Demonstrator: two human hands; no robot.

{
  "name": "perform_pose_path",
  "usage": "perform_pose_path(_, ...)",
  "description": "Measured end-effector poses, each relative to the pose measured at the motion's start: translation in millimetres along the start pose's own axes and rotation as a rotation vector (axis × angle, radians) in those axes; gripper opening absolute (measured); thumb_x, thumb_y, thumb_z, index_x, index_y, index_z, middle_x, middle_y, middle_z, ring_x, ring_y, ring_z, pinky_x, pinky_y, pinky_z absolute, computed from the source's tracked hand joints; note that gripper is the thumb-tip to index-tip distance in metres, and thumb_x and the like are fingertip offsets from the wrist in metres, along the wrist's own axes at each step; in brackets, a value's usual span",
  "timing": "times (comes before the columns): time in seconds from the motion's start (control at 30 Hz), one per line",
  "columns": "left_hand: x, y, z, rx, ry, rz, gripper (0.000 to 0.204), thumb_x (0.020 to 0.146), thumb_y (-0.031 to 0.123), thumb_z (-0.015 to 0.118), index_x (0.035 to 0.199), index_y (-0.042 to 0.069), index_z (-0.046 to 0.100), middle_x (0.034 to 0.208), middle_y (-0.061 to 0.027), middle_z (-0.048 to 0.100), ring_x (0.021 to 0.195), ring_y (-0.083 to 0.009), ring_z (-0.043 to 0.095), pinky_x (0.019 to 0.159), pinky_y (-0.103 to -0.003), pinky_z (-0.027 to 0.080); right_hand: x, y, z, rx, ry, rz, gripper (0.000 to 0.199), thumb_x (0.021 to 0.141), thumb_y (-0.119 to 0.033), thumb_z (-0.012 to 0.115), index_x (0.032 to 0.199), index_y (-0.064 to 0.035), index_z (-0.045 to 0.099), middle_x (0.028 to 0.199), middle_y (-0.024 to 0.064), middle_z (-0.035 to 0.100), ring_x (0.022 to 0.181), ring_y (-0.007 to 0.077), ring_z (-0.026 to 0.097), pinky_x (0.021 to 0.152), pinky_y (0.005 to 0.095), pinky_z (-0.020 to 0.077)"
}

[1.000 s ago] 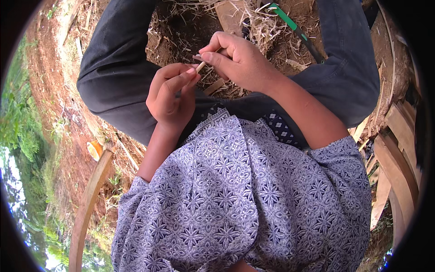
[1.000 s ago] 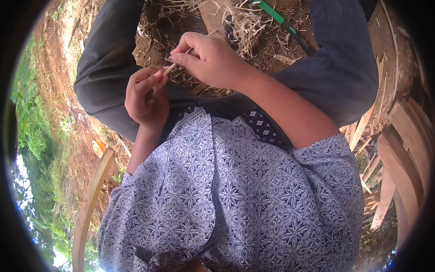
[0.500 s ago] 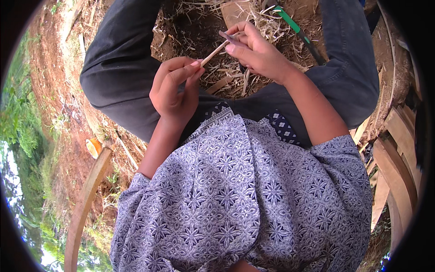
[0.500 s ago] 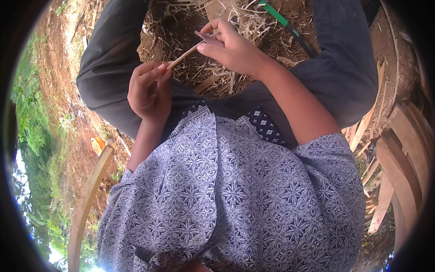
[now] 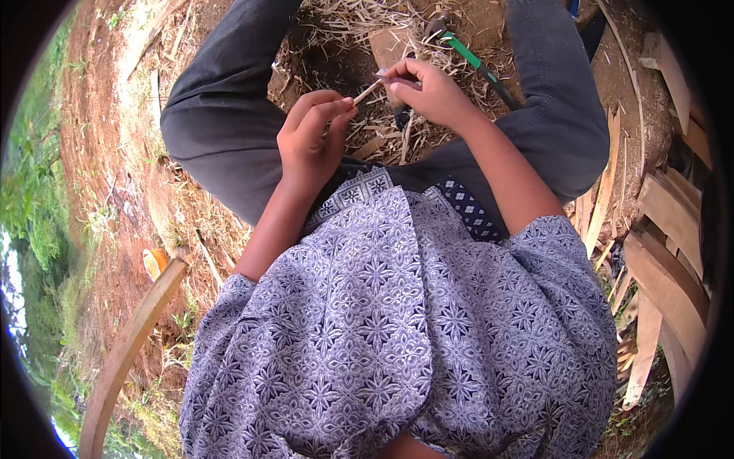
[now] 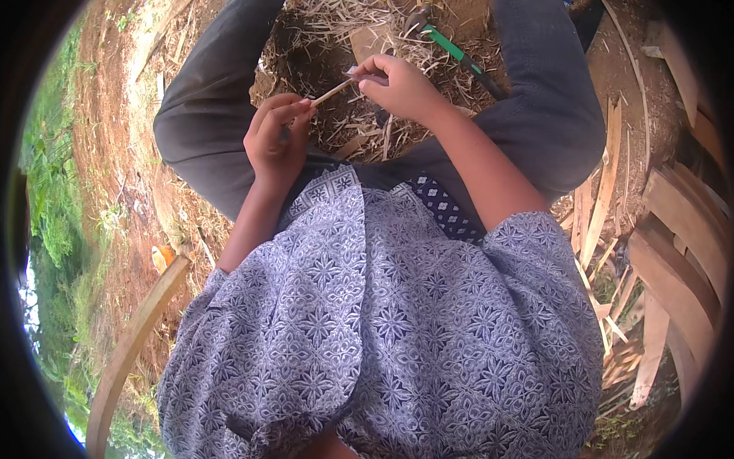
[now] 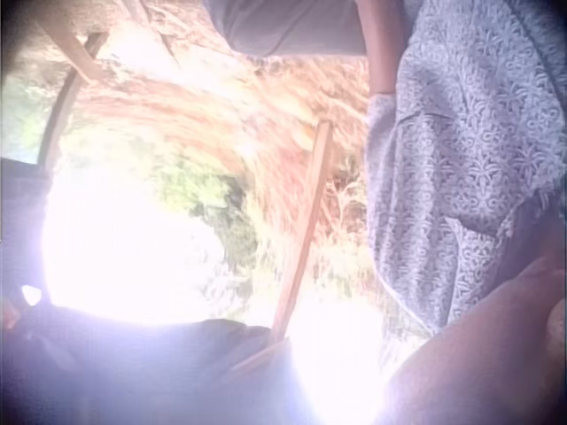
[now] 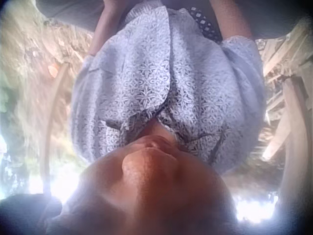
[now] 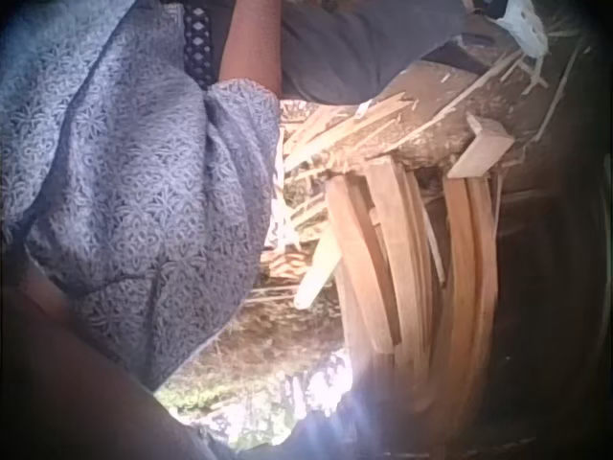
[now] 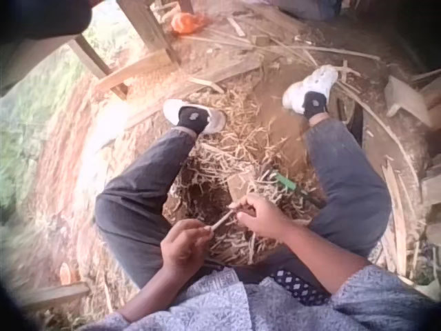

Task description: The person sits on the ground and uses a knife to shave and sharpen thin wooden sticks. They hold the sticks against a small wooden block and scrape the blade along the wood to create fine shavings. The person occasionally pauses to inspect the stick's tip and then resumes the sharpening process.

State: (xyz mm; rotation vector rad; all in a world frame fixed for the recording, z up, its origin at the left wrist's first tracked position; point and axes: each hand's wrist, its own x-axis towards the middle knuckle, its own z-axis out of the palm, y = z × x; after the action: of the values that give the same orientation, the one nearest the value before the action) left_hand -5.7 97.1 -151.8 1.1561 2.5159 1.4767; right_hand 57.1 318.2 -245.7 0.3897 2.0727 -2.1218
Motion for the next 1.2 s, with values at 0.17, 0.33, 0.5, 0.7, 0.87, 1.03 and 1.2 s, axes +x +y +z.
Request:
perform_pose_path(0.17, 0, 9, 3, -0.036, -0.091, 0.057, 0.02, 0.086, -0.007, 0.074, 0.102, 0.003, 0.068, 0.099, -0.0126, 0.068, 0.085, -0.0254, 0.071, 0.069, -0.034, 0.058, -9, -16, 0, -0.407, 0.24, -0.143, 0.021, 0.091, -0.017, 0.068, 0.106, -0.0037, 0.074, 0.098, 0.0082, 0.066, 0.093, 0.0166, 0.066, 0.087, 0.0347, 0.0536)
perform_pose_path(0.33, 5, 8, 8, -0.042, -0.09, 0.109, 0.017, 0.087, -0.004, 0.073, 0.102, 0.003, 0.068, 0.1, -0.0131, 0.068, 0.084, -0.0272, 0.071, 0.069, -0.035, 0.057, -14, -16, 0, -0.229, 0.207, 0.029, 0.022, 0.1, -0.013, 0.06, 0.117, -0.0008, 0.065, 0.097, 0.0069, 0.07, 0.082, 0.0125, 0.067, 0.08, 0.0305, 0.0546)
perform_pose_path(0.5, 12, 3, 5, -0.079, -0.06, 0.038, 0.019, 0.085, -0.006, 0.076, 0.1, 0.003, 0.068, 0.099, -0.0128, 0.07, 0.085, -0.0257, 0.071, 0.07, -0.034, 0.057, -16, -25, 5, -0.065, 0.276, 0.164, 0.018, 0.099, -0.01, 0.059, 0.114, -0.002, 0.064, 0.093, 0.0096, 0.074, 0.081, 0.0149, 0.07, 0.074, 0.0295, 0.0553)
perform_pose_path(0.7, 46, -6, 3, -0.083, -0.049, 0.066, 0.013, 0.089, -0.002, 0.073, 0.101, 0.002, 0.069, 0.101, -0.0135, 0.07, 0.087, -0.0272, 0.071, 0.075, -0.035, 0.057, -6, -22, -8, -0.359, 0.362, -0.014, 0.026, 0.094, -0.017, 0.069, 0.116, -0.0035, 0.076, 0.095, 0.0082, 0.077, 0.082, 0.0142, 0.071, 0.077, 0.0297, 0.055)
perform_pose_path(0.87, 58, -23, 8, -0.122, -0.101, 0.055, 0.012, 0.09, -0.001, 0.071, 0.102, 0.002, 0.07, 0.103, -0.0138, 0.07, 0.089, -0.0279, 0.072, 0.077, -0.035, 0.057, 5, -17, -13, -0.376, 0.473, 0.011, 0.029, 0.097, -0.017, 0.07, 0.123, -0.0033, 0.074, 0.091, 0.0029, 0.074, 0.08, 0.0075, 0.069, 0.068, 0.024, 0.0549)
perform_pose_path(1.03, 59, -29, 11, -0.148, -0.11, 0.033, 0.016, 0.089, -0.005, 0.071, 0.103, 0.003, 0.07, 0.104, -0.0133, 0.07, 0.092, -0.0277, 0.072, 0.077, -0.035, 0.058, 15, -39, -1, -0.168, 0.434, 0.183, 0.031, 0.1, -0.02, 0.067, 0.128, -0.0056, 0.072, 0.093, 0.0034, 0.074, 0.07, 0.0069, 0.07, 0.055, 0.0212, 0.055)
perform_pose_path(1.2, 59, -33, 15, -0.223, -0.023, -0.01, 0.018, 0.087, -0.007, 0.073, 0.102, 0.003, 0.068, 0.105, -0.013, 0.071, 0.093, -0.0271, 0.073, 0.076, -0.035, 0.058, 26, -37, 2, -0.216, 0.387, 0.121, 0.032, 0.103, -0.019, 0.062, 0.132, -0.0078, 0.07, 0.098, 0.0038, 0.075, 0.07, 0.0079, 0.071, 0.054, 0.0215, 0.0544)
